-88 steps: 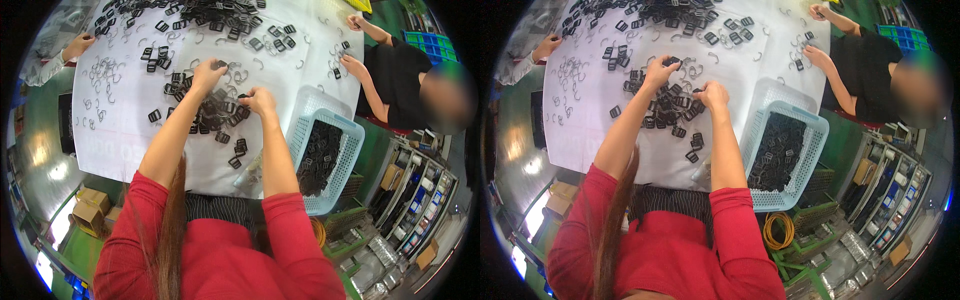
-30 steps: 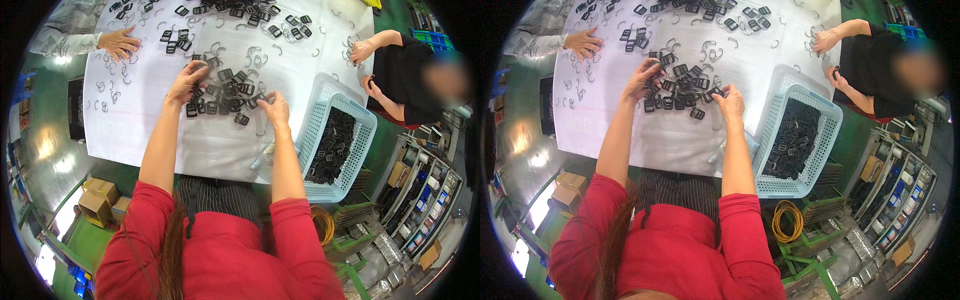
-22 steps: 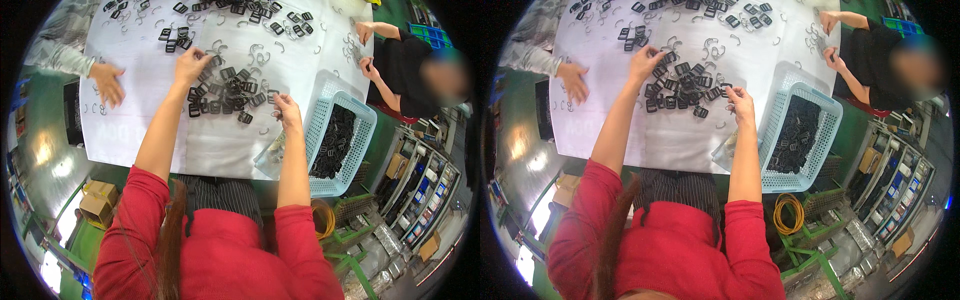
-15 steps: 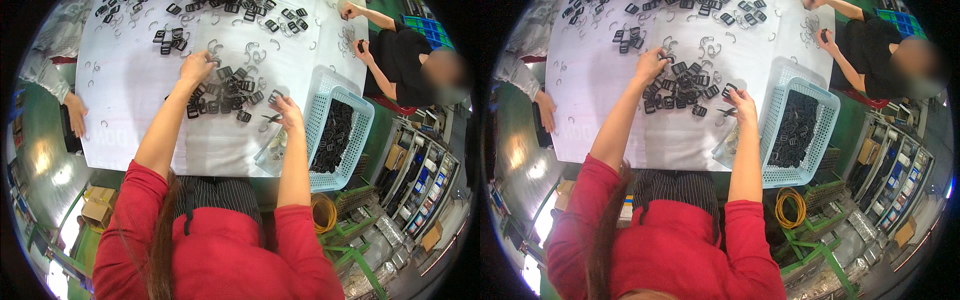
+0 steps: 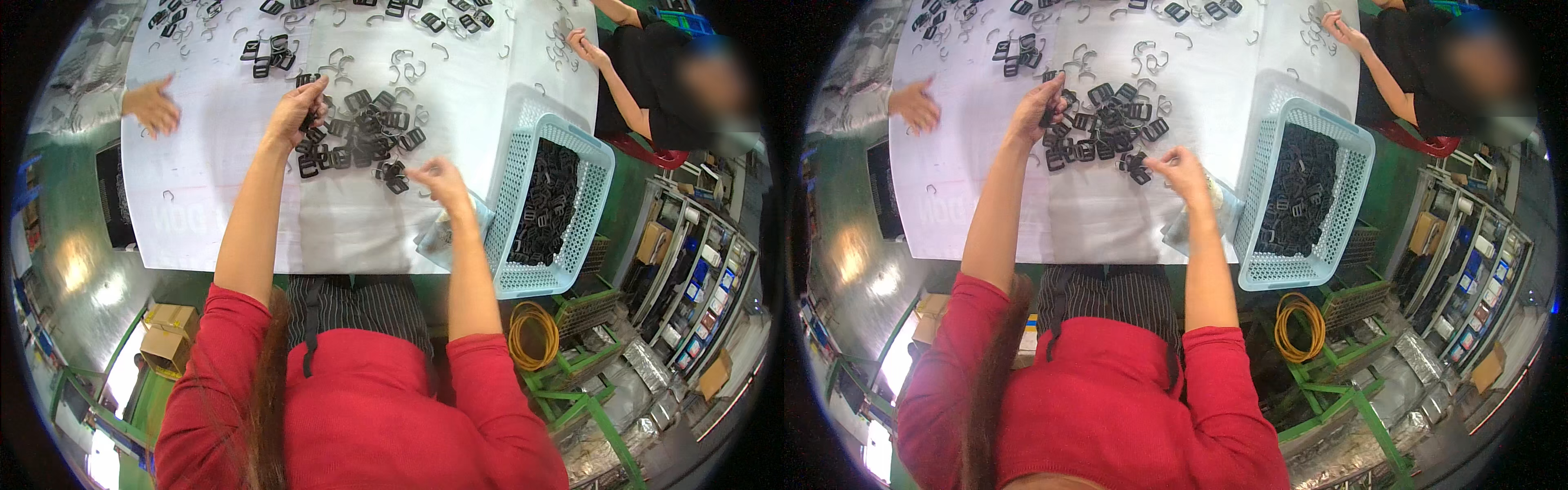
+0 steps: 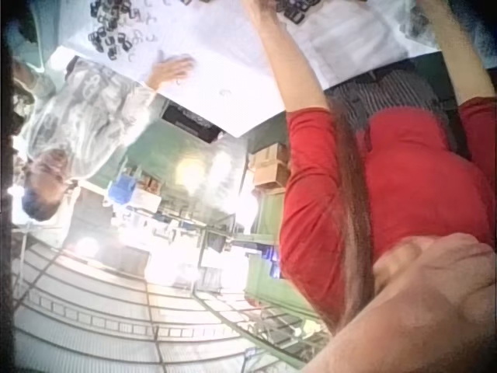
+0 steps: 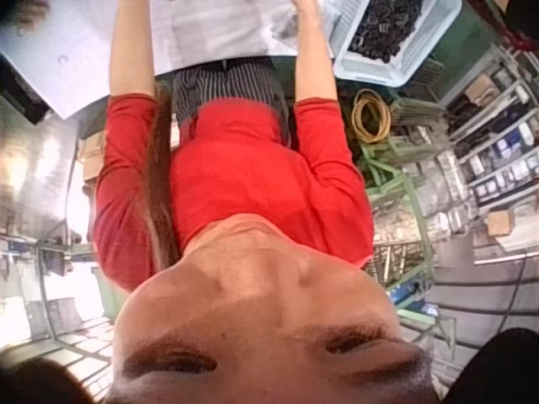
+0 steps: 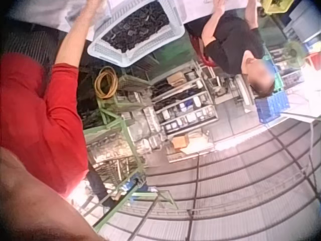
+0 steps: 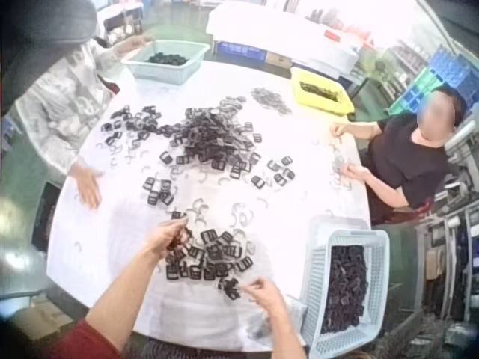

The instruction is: The person repeatedly picks up black plastic buckles and metal hooks from a white table, attaches them together by hand, and places the assembled units into a light blue basket. Coworkers perform the same task at the same table. The person occasionally sweeps remaining hooks into a pile and later folds the table covering to collect them.

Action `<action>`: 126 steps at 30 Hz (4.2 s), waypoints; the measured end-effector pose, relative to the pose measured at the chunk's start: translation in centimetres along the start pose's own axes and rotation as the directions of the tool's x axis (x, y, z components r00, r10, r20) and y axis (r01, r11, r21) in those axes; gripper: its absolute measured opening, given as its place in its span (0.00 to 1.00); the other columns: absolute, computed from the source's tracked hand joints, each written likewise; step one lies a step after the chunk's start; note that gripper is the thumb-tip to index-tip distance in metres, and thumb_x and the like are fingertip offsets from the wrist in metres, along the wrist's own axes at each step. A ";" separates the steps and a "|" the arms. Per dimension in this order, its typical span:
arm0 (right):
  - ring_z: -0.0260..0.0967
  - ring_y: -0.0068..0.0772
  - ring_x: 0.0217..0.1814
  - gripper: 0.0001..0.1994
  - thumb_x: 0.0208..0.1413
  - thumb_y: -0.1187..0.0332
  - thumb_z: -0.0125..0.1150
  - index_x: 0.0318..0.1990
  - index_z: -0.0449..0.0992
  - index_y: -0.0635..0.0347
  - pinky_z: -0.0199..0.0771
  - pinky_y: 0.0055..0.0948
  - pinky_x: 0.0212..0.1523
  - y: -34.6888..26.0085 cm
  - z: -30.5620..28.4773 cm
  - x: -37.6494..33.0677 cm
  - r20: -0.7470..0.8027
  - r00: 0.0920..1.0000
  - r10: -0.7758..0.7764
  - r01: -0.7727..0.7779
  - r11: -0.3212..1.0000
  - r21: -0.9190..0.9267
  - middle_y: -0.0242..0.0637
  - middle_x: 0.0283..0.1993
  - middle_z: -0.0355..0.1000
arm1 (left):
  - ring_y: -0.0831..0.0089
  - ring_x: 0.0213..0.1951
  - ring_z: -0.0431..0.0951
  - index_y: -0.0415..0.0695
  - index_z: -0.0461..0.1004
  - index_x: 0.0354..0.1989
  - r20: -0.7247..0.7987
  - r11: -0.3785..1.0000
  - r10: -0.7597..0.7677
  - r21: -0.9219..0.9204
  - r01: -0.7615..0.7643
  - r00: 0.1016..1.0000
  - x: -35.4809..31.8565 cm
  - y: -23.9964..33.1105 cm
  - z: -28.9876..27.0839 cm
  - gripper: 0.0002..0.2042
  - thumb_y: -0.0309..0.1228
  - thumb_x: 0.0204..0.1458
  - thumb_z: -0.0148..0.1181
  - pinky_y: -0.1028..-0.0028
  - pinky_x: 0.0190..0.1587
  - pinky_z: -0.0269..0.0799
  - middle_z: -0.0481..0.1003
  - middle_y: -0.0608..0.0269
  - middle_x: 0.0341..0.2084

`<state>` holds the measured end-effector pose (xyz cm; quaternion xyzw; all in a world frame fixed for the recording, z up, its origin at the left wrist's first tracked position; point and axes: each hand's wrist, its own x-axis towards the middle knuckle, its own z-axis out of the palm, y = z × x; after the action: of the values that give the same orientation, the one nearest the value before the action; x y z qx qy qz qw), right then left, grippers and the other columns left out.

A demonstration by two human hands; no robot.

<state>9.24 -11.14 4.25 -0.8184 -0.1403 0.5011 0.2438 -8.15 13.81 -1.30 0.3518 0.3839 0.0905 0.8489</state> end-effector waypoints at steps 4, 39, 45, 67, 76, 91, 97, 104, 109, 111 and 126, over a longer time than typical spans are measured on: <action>0.68 0.23 0.27 0.15 0.41 0.57 0.68 0.31 0.76 0.58 0.68 0.27 0.30 2.6 3.3 -0.8 -0.169 0.960 -0.221 0.142 0.911 -0.388 0.35 0.23 0.71 | 0.65 0.32 0.76 0.45 0.73 0.37 -0.278 0.692 0.309 0.722 -0.015 0.910 0.6 -1.5 2.9 0.21 0.48 0.42 0.63 0.71 0.36 0.70 0.76 0.57 0.26; 0.73 0.42 0.33 0.12 0.39 0.66 0.68 0.31 0.76 0.60 0.71 0.34 0.36 4.0 0.3 5.6 -0.084 0.986 -0.143 0.144 0.990 0.005 0.44 0.26 0.74 | 0.87 0.17 0.61 0.48 0.71 0.20 -0.374 0.949 -0.075 0.259 0.182 0.924 -10.9 -5.5 -0.6 0.16 0.47 0.48 0.61 0.84 0.17 0.53 0.64 0.76 0.15; 0.72 0.37 0.30 0.15 0.39 0.66 0.70 0.34 0.74 0.60 0.70 0.32 0.33 2.6 3.1 4.8 -0.344 0.865 -0.365 0.175 0.862 -0.475 0.43 0.26 0.74 | 0.84 0.18 0.61 0.45 0.73 0.22 -0.509 0.954 0.022 0.267 0.134 0.861 -11.5 -5.7 -0.1 0.16 0.46 0.47 0.61 0.83 0.18 0.53 0.67 0.73 0.17; 0.61 0.13 0.22 0.09 0.47 0.68 0.64 0.34 0.76 0.62 0.64 0.17 0.21 7.3 -8.7 -9.3 -0.159 0.971 -0.179 0.217 0.939 0.268 0.26 0.27 0.70 | 0.82 0.25 0.71 0.43 0.78 0.30 -0.154 0.504 0.125 0.861 0.071 0.980 -9.3 -0.4 8.9 0.10 0.35 0.43 0.64 0.79 0.27 0.68 0.74 0.68 0.21; 0.65 0.18 0.30 0.13 0.47 0.63 0.66 0.36 0.76 0.62 0.65 0.19 0.25 15.0 -20.2 -14.3 -0.602 0.796 -0.058 0.234 0.947 0.218 0.28 0.30 0.71 | 0.60 0.35 0.77 0.41 0.77 0.34 0.384 0.640 0.273 0.613 -0.464 0.882 -6.8 -10.5 36.0 0.16 0.41 0.42 0.63 0.67 0.41 0.71 0.77 0.52 0.28; 0.67 0.44 0.45 0.09 0.46 0.73 0.58 0.37 0.74 0.53 0.67 0.37 0.44 -9.6 4.2 3.3 -0.138 0.606 -0.784 0.685 0.602 -0.410 0.39 0.40 0.69 | 0.57 0.50 0.66 0.44 0.69 0.44 -0.054 0.115 0.820 0.991 -0.072 0.570 -2.3 -2.3 0.3 0.17 0.24 0.41 0.58 0.64 0.51 0.64 0.69 0.58 0.44; 0.67 0.40 0.48 0.11 0.42 0.69 0.62 0.36 0.74 0.50 0.67 0.39 0.43 -15.7 12.8 11.8 -0.021 0.566 -0.824 0.548 0.396 -0.737 0.37 0.42 0.70 | 0.60 0.46 0.69 0.46 0.71 0.37 -0.080 0.155 0.576 0.988 -0.012 0.813 -2.4 -1.4 -2.2 0.12 0.29 0.41 0.61 0.61 0.44 0.66 0.72 0.61 0.39; 0.72 0.35 0.36 0.16 0.39 0.61 0.66 0.31 0.77 0.65 0.68 0.31 0.38 -16.5 10.0 12.8 0.185 0.849 -0.494 0.526 0.822 -0.220 0.42 0.31 0.75 | 0.83 0.27 0.71 0.42 0.73 0.38 -0.248 0.971 0.101 0.234 -0.042 0.963 -5.0 2.2 -6.6 0.10 0.31 0.47 0.61 0.82 0.29 0.64 0.75 0.67 0.26; 0.71 0.28 0.35 0.15 0.40 0.62 0.65 0.32 0.76 0.65 0.67 0.26 0.37 -13.5 7.4 11.0 -0.057 0.944 -0.326 0.317 0.939 -0.136 0.38 0.31 0.75 | 0.82 0.28 0.72 0.41 0.73 0.39 -0.285 0.796 0.189 0.605 0.023 0.940 -5.5 2.7 -9.5 0.11 0.32 0.49 0.59 0.81 0.31 0.67 0.75 0.66 0.27; 0.70 0.24 0.37 0.13 0.43 0.64 0.63 0.34 0.75 0.64 0.65 0.23 0.38 -11.6 6.5 10.5 -0.101 0.965 -0.240 0.218 0.957 -0.193 0.33 0.32 0.74 | 0.79 0.30 0.74 0.40 0.73 0.40 -0.245 0.874 0.130 0.486 0.006 0.961 -6.0 3.2 -9.4 0.12 0.33 0.50 0.59 0.78 0.34 0.70 0.76 0.64 0.30; 0.72 0.39 0.35 0.19 0.41 0.55 0.66 0.36 0.76 0.59 0.69 0.35 0.37 -12.6 11.5 10.4 -0.067 0.911 -0.406 0.303 0.772 -0.558 0.43 0.29 0.75 | 0.83 0.29 0.72 0.46 0.76 0.38 -0.392 0.881 0.092 0.460 0.108 0.916 -5.5 -1.0 -4.9 0.13 0.42 0.51 0.59 0.80 0.24 0.66 0.74 0.72 0.29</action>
<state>4.00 7.36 -1.17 -0.8545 -0.4037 0.3087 0.1076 -15.55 13.38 -0.98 0.5200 0.5618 0.0612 0.6405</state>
